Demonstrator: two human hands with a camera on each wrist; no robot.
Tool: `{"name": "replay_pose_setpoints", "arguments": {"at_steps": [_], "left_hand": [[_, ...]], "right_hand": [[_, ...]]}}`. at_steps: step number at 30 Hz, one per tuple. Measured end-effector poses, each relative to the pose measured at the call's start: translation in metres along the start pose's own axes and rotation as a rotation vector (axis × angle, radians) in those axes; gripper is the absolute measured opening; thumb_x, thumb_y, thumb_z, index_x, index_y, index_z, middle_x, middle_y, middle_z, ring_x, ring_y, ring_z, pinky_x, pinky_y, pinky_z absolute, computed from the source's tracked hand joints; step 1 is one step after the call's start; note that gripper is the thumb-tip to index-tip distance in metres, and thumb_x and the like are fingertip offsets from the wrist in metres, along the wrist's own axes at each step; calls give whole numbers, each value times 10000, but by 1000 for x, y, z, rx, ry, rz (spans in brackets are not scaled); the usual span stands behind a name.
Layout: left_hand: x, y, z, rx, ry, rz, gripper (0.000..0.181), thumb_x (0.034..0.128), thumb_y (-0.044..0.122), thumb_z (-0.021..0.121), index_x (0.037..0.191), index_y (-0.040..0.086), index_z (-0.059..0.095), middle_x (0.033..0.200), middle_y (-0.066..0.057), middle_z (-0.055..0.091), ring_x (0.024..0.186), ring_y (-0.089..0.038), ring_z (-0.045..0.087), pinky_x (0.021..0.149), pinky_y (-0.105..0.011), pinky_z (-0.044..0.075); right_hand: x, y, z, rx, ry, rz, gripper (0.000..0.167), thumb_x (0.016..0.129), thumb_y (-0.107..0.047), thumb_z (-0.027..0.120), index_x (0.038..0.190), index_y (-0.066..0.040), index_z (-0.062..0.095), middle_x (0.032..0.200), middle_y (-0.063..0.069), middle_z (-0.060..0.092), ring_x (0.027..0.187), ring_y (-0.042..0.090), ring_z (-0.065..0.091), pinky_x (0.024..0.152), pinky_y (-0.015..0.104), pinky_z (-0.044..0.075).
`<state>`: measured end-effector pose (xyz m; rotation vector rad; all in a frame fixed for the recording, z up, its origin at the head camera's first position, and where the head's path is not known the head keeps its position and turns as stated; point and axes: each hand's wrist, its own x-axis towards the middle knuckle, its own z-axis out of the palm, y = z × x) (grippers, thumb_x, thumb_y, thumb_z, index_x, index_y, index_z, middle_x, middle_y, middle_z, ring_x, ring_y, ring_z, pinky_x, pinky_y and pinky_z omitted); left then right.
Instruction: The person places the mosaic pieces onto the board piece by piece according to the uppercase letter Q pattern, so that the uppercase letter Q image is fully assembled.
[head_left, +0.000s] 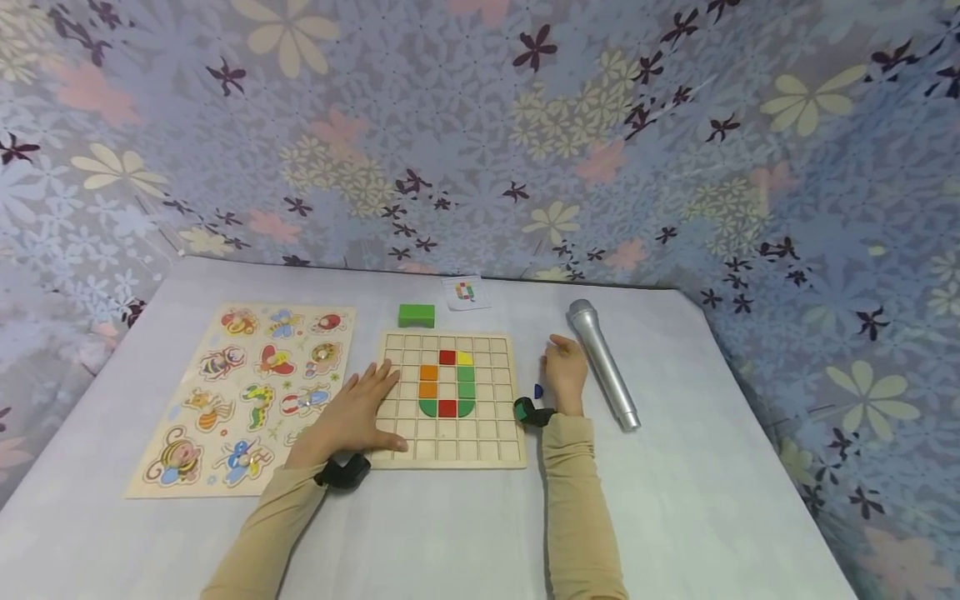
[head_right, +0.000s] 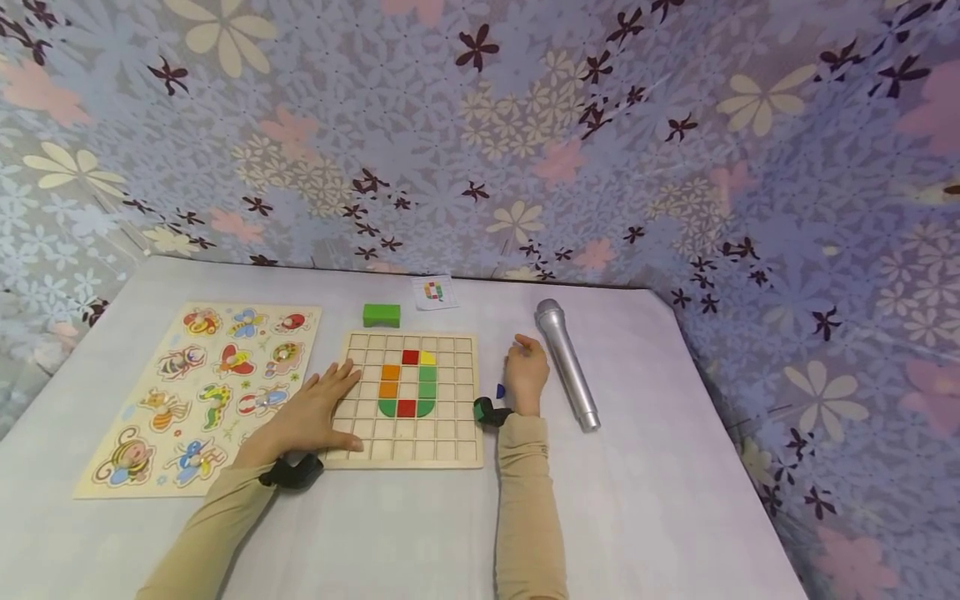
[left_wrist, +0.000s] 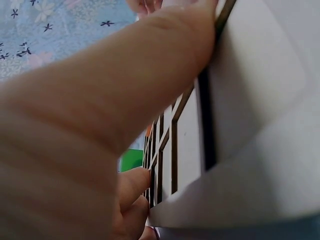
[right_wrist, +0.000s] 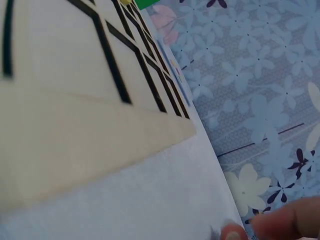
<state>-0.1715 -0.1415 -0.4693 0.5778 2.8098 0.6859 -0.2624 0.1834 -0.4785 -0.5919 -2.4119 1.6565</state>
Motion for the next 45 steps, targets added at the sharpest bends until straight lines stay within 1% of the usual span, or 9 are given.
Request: {"name": "replay_pose_setpoints", "arguments": {"at_steps": [7,10,13,17,20,23,27,38,45], "left_hand": [[-1,-1,-1,-2,6,-10,1115,684,531,808,1501,-22,289,1599,-231,177,1476,-445,150,1188,-607,156],[-1,0,-1,-1,6,-14,1116,682,535,807,1501,-19,290,1599,-229,180,1476,-442,152,1191,-602,156],[0,0,-1,3,4,-14,1112,683,534,807,1502,-13,292,1600,-225,182,1477,-440,156,1190,-602,156],[1,0,-1,-3,-3,-21,1106,686,526,808,1506,-4,289,1607,-211,172,1485,-425,144,1198,-594,145],[2,1,0,-4,-4,-20,1106,684,525,807,1506,-5,290,1608,-209,171,1486,-424,143,1199,-593,143],[2,0,0,-3,-3,-19,1106,685,522,808,1506,-5,289,1608,-208,171,1486,-423,142,1199,-592,143],[2,-1,0,2,-1,-18,1109,683,529,807,1507,-1,289,1608,-206,176,1486,-422,145,1200,-589,145],[1,0,1,-11,0,-16,1105,685,528,808,1510,7,289,1611,-202,165,1489,-416,135,1203,-585,137],[1,0,1,1,-7,-16,1115,692,544,798,1515,4,273,1615,-197,150,1490,-414,131,1204,-583,138]], "right_hand": [[-4,-2,3,82,25,7,339,988,-93,436,1295,-36,568,1057,192,635,629,32,558,540,118,461],[-7,-6,1,5,-8,10,377,992,-142,451,1350,-50,524,1096,205,620,629,54,570,563,154,476],[-10,-12,0,-138,-104,7,480,991,-219,475,1435,-44,422,1434,311,406,1074,300,639,849,360,567],[-13,-15,1,-248,-171,1,609,984,-269,492,1498,-14,287,1583,331,11,1384,547,282,1071,584,402],[-12,-13,2,-246,-144,-21,582,983,-232,492,1488,-13,304,1561,297,226,1162,479,573,930,519,529],[-10,-9,-1,-202,-77,-46,499,957,-151,517,1433,-38,419,1461,201,469,1060,415,630,869,477,540],[-6,-2,-8,-157,12,-67,467,881,-47,556,1348,-61,542,1403,167,545,1293,380,487,1020,518,433],[2,8,-8,-201,42,-106,503,813,-47,692,1304,-85,586,1243,139,669,1235,345,559,1071,486,393],[7,5,-7,-292,-30,-124,537,830,-93,707,1344,-152,563,1230,101,683,1209,339,575,1012,498,429]]}}
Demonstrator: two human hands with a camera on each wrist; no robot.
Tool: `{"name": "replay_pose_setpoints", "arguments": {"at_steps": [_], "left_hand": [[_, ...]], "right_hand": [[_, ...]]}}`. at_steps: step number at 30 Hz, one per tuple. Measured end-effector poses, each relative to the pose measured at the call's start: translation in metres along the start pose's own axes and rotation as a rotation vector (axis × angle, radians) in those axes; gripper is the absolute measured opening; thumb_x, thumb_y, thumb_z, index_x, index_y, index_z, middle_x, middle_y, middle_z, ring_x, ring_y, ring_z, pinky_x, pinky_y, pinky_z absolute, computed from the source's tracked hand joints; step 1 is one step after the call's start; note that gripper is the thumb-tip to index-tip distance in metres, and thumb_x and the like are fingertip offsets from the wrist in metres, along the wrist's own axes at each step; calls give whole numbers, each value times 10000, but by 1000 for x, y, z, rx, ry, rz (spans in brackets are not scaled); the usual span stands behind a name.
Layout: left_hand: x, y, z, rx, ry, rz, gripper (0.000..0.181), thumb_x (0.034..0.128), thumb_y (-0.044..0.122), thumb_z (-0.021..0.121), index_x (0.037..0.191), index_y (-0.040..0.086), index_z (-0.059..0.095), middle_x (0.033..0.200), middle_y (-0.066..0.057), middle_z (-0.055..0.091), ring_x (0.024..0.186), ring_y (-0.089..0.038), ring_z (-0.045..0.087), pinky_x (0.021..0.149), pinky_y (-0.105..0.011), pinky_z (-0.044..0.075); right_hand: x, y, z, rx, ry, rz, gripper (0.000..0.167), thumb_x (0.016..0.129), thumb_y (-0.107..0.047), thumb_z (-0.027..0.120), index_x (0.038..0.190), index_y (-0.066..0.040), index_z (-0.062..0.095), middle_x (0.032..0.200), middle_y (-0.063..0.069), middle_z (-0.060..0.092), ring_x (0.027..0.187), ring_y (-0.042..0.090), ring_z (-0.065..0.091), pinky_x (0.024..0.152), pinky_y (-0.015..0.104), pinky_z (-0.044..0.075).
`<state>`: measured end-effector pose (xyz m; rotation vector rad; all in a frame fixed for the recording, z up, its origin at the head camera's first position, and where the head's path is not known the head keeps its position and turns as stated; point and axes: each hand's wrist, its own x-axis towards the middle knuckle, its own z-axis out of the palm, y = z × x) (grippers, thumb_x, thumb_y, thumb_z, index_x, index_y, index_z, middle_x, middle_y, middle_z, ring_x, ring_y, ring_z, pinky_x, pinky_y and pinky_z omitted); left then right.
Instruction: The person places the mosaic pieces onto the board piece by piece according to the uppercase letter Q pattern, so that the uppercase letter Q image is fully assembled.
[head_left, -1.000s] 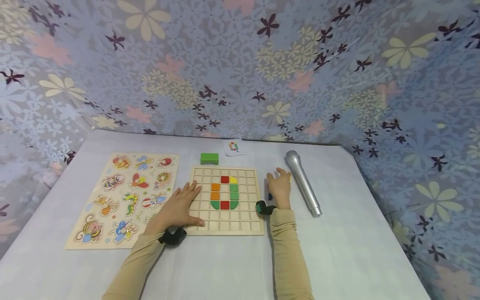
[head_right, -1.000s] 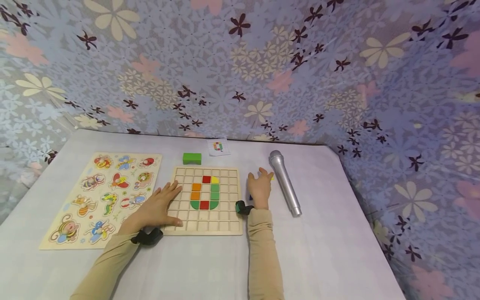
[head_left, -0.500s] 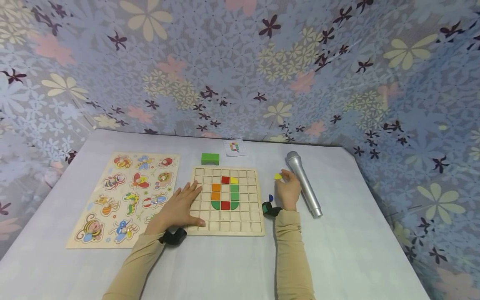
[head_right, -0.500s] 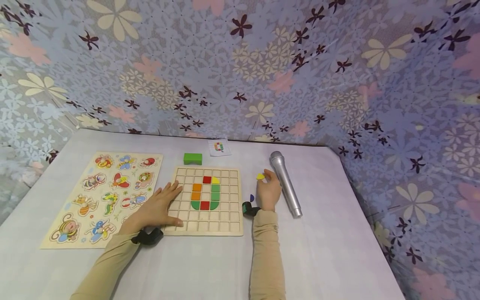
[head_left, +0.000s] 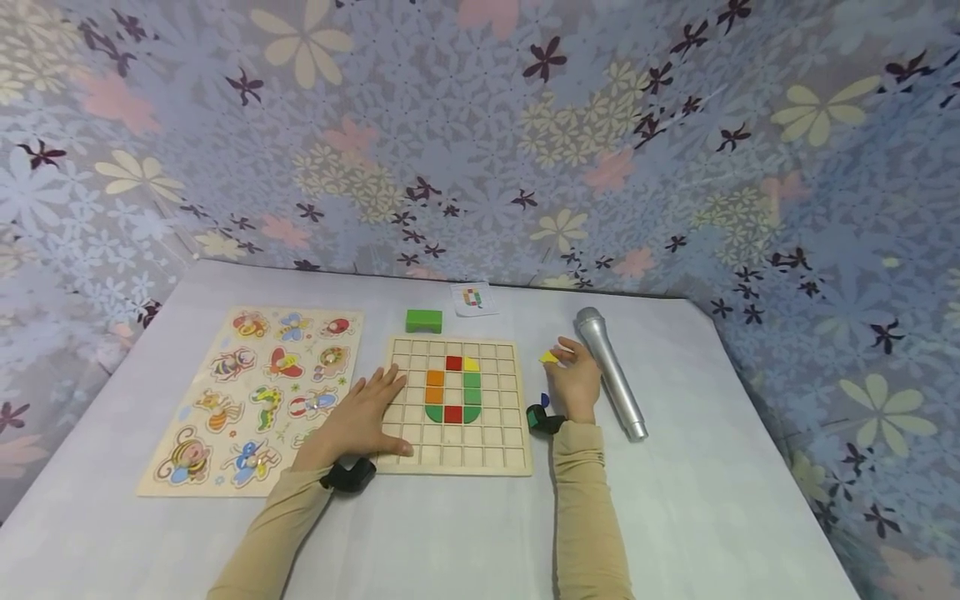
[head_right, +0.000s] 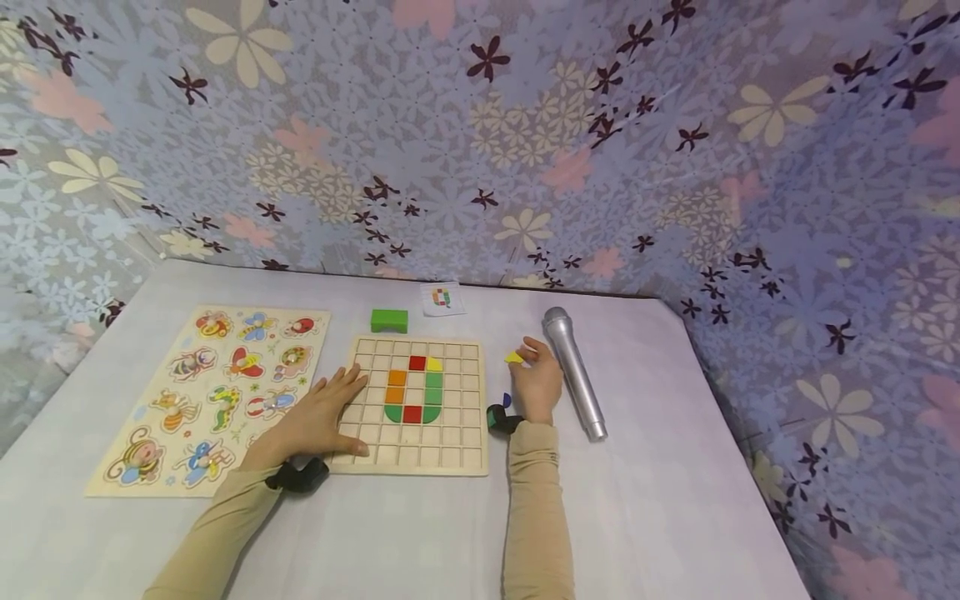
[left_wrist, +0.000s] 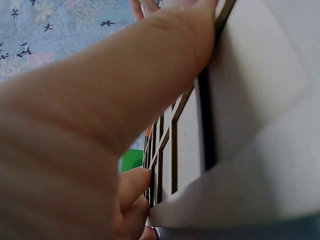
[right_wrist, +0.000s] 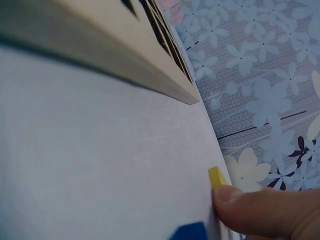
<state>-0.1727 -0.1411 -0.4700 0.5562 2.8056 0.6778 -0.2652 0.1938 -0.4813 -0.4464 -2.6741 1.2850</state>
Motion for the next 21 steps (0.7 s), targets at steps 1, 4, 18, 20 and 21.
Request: {"name": "replay_pose_setpoints", "arguments": {"at_steps": [1,4,18,20,21], "left_hand": [[0,0,0,0,-2,-2,1114,694,545,796,1517,7,270,1617,-193,146,1492,-409,127,1206,-579,136],[0,0,0,-2,-2,0,1113,698,550,792,1518,10,267,1618,-189,144,1494,-406,123,1207,-577,134],[0,0,-1,-6,10,12,1098,698,526,801,1506,-9,286,1609,-207,167,1486,-421,144,1200,-587,147],[-1,0,-1,-9,6,6,1100,695,520,804,1508,-5,284,1611,-204,163,1488,-418,140,1203,-584,141],[-1,0,-1,-7,5,7,1099,695,520,804,1508,-6,285,1610,-206,164,1486,-421,141,1201,-586,143]], "right_hand": [[0,-1,0,-23,-21,-15,528,838,-91,697,1345,-152,563,1228,103,680,1168,343,589,972,492,450],[1,-3,1,-91,-81,-66,469,854,-78,657,1314,-147,596,1202,118,671,1021,327,611,823,426,484],[-7,-31,5,303,-359,-2,327,942,-94,568,1266,-79,606,913,31,538,512,49,409,485,163,370],[-12,-39,9,397,-449,12,371,987,-102,501,1356,-103,544,831,-12,469,482,40,343,486,172,351],[-14,-43,12,438,-495,13,389,1007,-111,465,1393,-115,511,800,-22,444,477,41,323,481,179,337]]}}
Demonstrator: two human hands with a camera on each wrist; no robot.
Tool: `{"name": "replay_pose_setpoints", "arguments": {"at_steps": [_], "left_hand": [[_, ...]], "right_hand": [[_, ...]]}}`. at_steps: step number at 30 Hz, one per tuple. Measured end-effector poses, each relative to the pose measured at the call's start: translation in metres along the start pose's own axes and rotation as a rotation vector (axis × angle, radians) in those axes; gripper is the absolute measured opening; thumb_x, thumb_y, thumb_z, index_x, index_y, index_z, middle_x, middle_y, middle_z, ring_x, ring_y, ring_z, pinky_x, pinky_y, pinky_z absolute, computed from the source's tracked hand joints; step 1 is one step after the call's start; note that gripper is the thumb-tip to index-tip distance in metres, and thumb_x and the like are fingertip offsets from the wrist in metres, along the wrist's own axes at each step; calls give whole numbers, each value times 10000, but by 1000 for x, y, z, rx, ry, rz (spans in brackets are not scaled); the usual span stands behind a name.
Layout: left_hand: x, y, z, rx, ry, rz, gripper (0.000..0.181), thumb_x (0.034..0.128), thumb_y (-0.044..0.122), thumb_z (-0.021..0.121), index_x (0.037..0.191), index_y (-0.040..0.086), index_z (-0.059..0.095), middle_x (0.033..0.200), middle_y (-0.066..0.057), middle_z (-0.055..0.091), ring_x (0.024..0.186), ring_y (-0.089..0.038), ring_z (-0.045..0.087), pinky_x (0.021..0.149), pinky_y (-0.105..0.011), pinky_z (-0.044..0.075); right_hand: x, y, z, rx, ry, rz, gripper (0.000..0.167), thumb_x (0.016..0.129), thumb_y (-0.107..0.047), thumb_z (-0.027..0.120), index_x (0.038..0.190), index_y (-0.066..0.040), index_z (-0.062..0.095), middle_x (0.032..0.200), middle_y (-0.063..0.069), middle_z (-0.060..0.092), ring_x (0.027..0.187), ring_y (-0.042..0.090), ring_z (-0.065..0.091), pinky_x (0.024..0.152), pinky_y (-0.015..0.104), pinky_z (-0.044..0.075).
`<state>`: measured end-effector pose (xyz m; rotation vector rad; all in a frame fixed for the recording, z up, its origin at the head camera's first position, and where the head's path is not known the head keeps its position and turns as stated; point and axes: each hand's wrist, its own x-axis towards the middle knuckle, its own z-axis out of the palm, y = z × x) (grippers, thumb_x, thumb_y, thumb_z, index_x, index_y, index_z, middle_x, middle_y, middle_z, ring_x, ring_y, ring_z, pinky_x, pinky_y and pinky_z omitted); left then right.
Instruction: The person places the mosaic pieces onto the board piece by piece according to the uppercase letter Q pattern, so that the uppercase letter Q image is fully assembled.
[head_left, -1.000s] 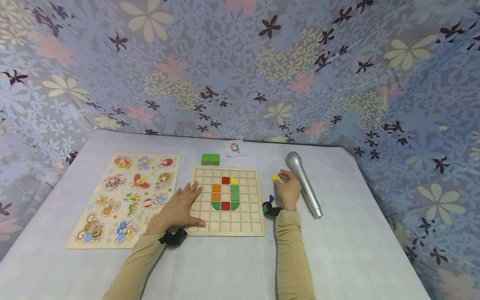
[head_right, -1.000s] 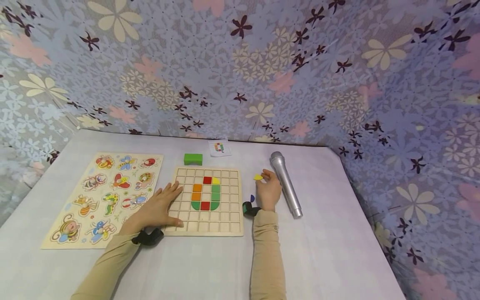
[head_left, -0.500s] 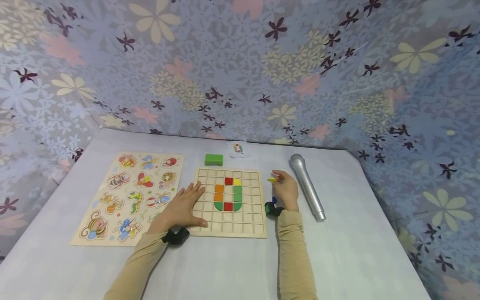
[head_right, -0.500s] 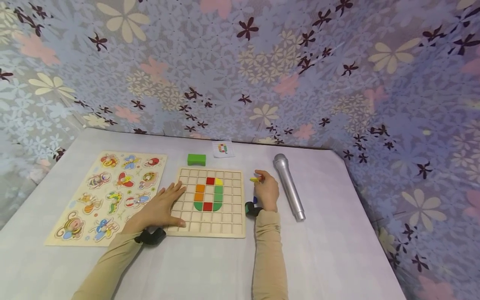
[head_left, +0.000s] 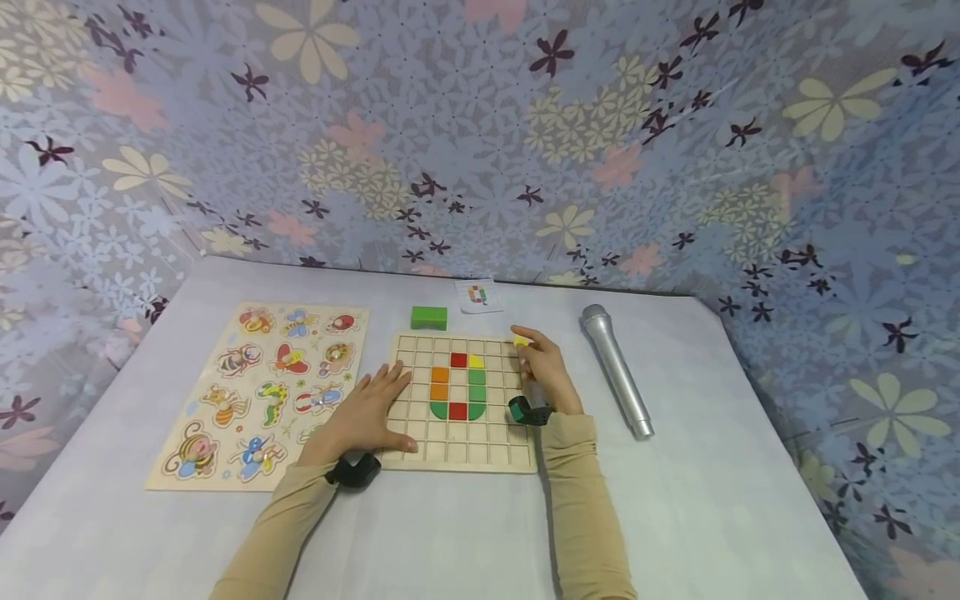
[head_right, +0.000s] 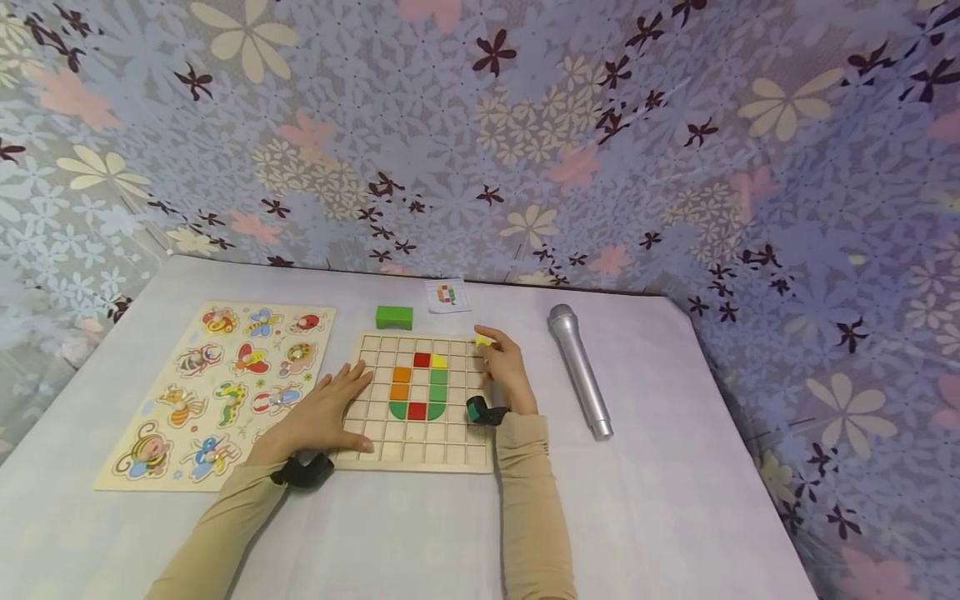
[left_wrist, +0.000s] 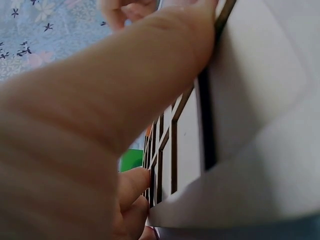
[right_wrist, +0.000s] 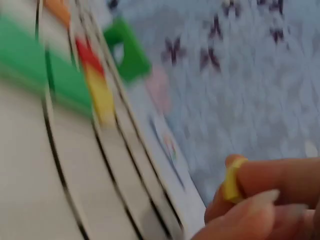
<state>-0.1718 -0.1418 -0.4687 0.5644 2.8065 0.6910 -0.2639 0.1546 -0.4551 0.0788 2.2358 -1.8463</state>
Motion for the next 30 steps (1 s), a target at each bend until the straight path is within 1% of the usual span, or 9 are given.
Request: {"name": "replay_pose_setpoints", "arguments": {"at_steps": [3,6,9,12,18,20,22,25,30], "left_hand": [[1,0,1,-2,-6,-3,1100,697,525,801,1512,2,279,1613,-199,158,1491,-413,132,1205,-579,137],[1,2,1,-4,-5,3,1103,695,538,797,1510,1,283,1612,-199,164,1490,-414,139,1203,-580,147],[2,2,2,-3,-3,3,1109,689,544,800,1509,0,287,1611,-199,167,1489,-414,144,1201,-582,153],[2,1,2,3,-9,-4,1114,688,555,797,1514,12,283,1615,-189,162,1493,-404,138,1205,-575,148],[2,0,2,4,-12,-6,1113,690,559,795,1516,18,281,1618,-181,160,1495,-400,136,1205,-575,151],[2,-1,2,5,-8,-3,1114,689,556,796,1516,16,280,1618,-182,158,1494,-402,135,1204,-577,152],[2,-1,1,6,-5,0,1116,687,557,797,1515,14,282,1617,-186,158,1492,-407,137,1201,-582,156],[3,-2,1,11,-4,1,1117,686,559,796,1513,11,283,1615,-192,159,1491,-412,139,1198,-585,159],[2,-3,0,12,-6,-4,1113,692,560,794,1511,4,284,1614,-195,164,1490,-412,143,1197,-586,164]], "right_hand": [[1,-5,16,97,-100,8,399,1038,-157,418,1430,-111,468,702,-28,385,456,53,257,457,198,293],[4,-8,34,90,-112,12,370,1023,-182,472,1374,-75,521,763,-36,488,458,57,261,455,200,288],[7,-10,52,-13,-78,-8,320,982,-199,564,1268,-62,606,943,69,654,487,72,337,482,199,351],[7,-14,67,-128,-30,-43,249,940,-195,630,1157,-82,669,1050,136,702,531,104,429,507,210,404],[12,-14,86,-285,31,-109,168,888,-178,691,1030,-91,710,956,115,725,694,166,606,532,220,457],[14,-13,90,-327,37,-129,147,879,-174,702,999,-91,719,941,108,733,785,192,656,575,237,489],[15,-13,93,-370,36,-142,126,874,-171,710,978,-100,722,949,102,740,858,225,678,641,270,514],[15,-15,96,-442,23,-143,114,872,-188,718,965,-124,727,975,91,739,894,250,679,738,333,539],[15,-17,101,-583,-4,-156,108,878,-223,713,961,-160,743,1014,67,733,925,240,674,812,390,544]]}}
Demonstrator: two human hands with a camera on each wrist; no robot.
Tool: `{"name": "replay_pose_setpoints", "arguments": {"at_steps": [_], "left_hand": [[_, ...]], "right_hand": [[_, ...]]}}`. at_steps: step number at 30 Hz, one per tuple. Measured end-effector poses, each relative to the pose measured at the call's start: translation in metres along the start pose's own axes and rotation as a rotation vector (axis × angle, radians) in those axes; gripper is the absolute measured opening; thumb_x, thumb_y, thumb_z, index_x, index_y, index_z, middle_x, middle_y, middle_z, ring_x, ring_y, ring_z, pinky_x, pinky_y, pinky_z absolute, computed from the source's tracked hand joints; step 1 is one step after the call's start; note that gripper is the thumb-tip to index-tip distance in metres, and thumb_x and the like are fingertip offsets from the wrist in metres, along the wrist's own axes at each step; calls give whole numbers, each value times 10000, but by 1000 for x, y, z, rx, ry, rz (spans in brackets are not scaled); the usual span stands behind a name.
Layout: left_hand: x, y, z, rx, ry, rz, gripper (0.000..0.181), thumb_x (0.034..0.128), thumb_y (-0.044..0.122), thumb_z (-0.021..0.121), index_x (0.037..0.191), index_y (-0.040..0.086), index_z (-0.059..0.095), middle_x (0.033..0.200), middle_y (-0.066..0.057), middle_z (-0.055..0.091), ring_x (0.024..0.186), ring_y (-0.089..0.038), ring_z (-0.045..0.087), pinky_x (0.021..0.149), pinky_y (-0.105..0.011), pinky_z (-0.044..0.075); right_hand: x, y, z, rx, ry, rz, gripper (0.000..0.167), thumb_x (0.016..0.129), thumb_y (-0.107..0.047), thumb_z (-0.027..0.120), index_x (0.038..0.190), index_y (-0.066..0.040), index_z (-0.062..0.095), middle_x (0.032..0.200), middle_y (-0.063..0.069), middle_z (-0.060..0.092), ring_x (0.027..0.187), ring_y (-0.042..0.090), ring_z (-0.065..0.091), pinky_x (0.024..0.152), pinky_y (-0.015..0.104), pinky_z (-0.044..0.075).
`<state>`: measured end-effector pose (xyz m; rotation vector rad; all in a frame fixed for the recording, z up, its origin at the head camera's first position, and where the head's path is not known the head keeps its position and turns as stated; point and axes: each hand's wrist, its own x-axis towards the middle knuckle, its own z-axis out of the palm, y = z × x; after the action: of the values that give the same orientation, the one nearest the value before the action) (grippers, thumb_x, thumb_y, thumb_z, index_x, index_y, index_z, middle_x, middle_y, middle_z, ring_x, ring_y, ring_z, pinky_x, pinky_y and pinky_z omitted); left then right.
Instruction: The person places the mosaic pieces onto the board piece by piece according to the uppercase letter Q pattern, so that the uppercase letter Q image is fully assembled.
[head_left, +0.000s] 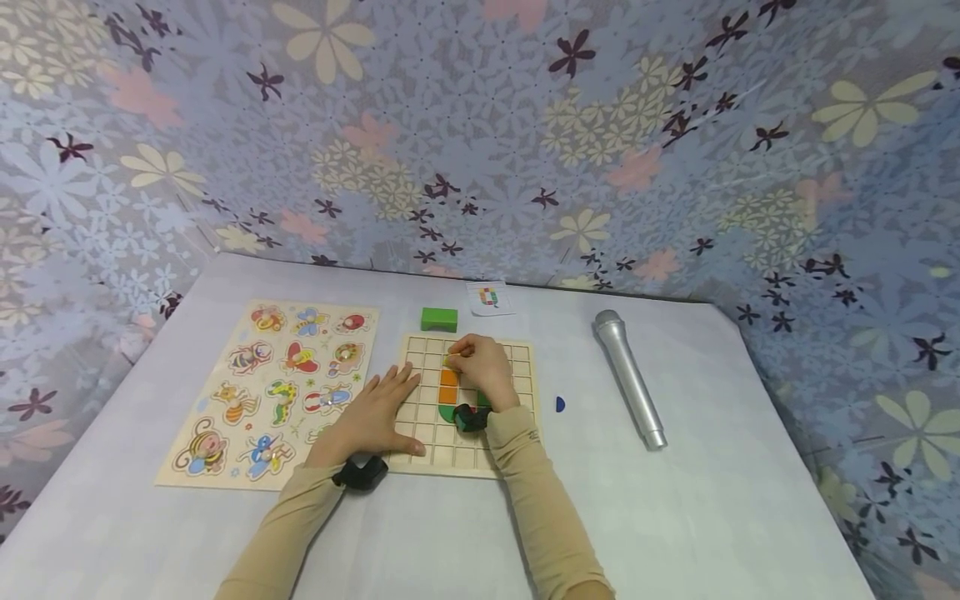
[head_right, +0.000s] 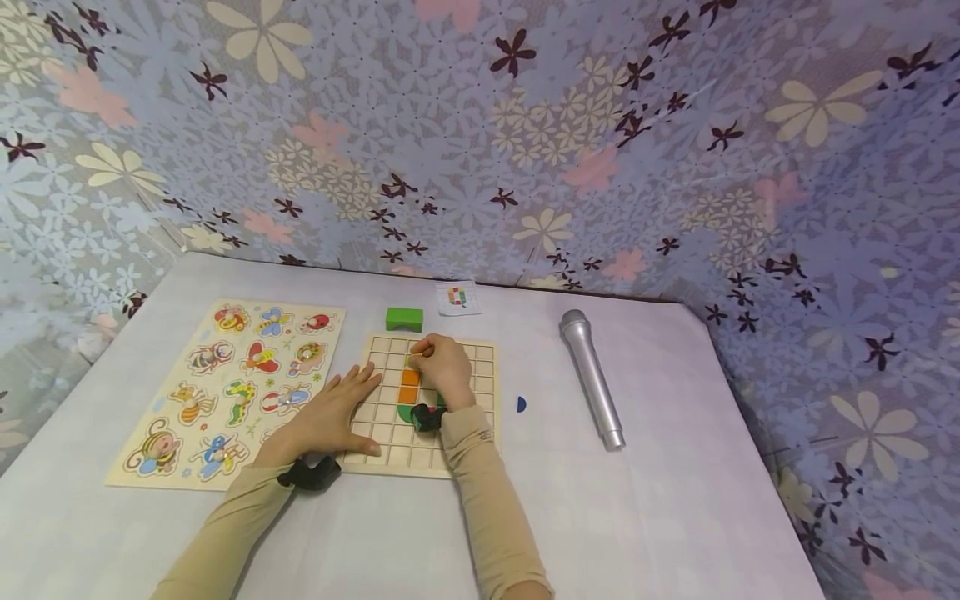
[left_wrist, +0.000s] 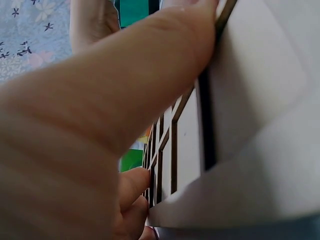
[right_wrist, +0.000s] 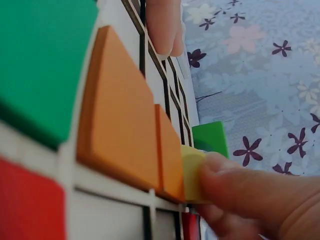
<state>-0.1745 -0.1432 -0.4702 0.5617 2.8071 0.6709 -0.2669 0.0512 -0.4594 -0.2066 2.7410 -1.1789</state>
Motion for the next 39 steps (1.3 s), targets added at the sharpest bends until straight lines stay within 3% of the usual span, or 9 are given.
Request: {"name": "replay_pose_setpoints", "arguments": {"at_steps": [5,12,17,20,23,27,33,36,39], "left_hand": [[-1,2,-1,-3,-1,-7,1106,691,548,799,1510,6,290,1614,-192,165,1493,-404,140,1201,-577,160],[0,2,-1,-9,-5,-8,1107,691,549,798,1511,7,289,1616,-189,158,1494,-401,137,1204,-573,157],[1,1,1,-4,-7,-9,1112,690,560,794,1515,18,283,1620,-182,147,1497,-397,128,1208,-569,148],[1,0,1,-6,-5,-12,1116,689,562,794,1519,23,278,1622,-176,144,1499,-393,126,1210,-566,145],[1,-1,2,-6,-4,-10,1113,693,559,793,1519,22,276,1621,-178,145,1497,-396,128,1209,-568,146],[1,-1,1,0,-6,-1,1117,689,557,794,1517,16,275,1618,-188,148,1493,-406,134,1205,-576,147],[0,2,0,1,-10,4,1118,700,557,786,1521,11,259,1619,-187,143,1495,-402,122,1209,-572,133],[0,3,0,-4,-13,3,1120,703,561,783,1522,10,256,1618,-190,144,1494,-408,121,1208,-576,128],[-1,3,0,-12,-9,-8,1120,695,547,795,1520,9,262,1617,-192,150,1493,-411,124,1207,-580,127]], "right_hand": [[-1,-1,1,-83,-27,-43,121,889,-200,696,985,-177,765,1063,64,690,985,224,649,833,379,535],[-3,0,0,-169,-67,-92,210,882,-209,709,1083,-173,753,920,51,613,784,162,533,626,254,424],[-7,1,-4,-200,-130,-132,310,893,-207,697,1202,-180,706,942,64,624,780,166,528,629,260,428],[-9,4,-8,-137,-169,-156,335,912,-209,671,1245,-174,678,1022,87,659,862,195,577,707,298,483],[-12,10,-19,0,-180,-155,333,935,-209,641,1262,-151,662,1117,107,678,956,238,614,777,326,508],[-20,25,-45,136,-145,-131,334,963,-186,599,1283,-95,634,1144,157,671,916,308,650,718,322,533],[-36,57,-90,175,-67,-51,361,975,-171,578,1317,-56,590,1128,208,650,788,300,646,645,292,532],[-46,75,-105,180,-34,23,392,960,-168,602,1338,-69,572,1170,198,650,837,279,646,657,272,517],[-55,92,-114,207,-38,93,437,946,-173,620,1368,-95,541,1239,174,643,990,285,651,714,248,483]]}}
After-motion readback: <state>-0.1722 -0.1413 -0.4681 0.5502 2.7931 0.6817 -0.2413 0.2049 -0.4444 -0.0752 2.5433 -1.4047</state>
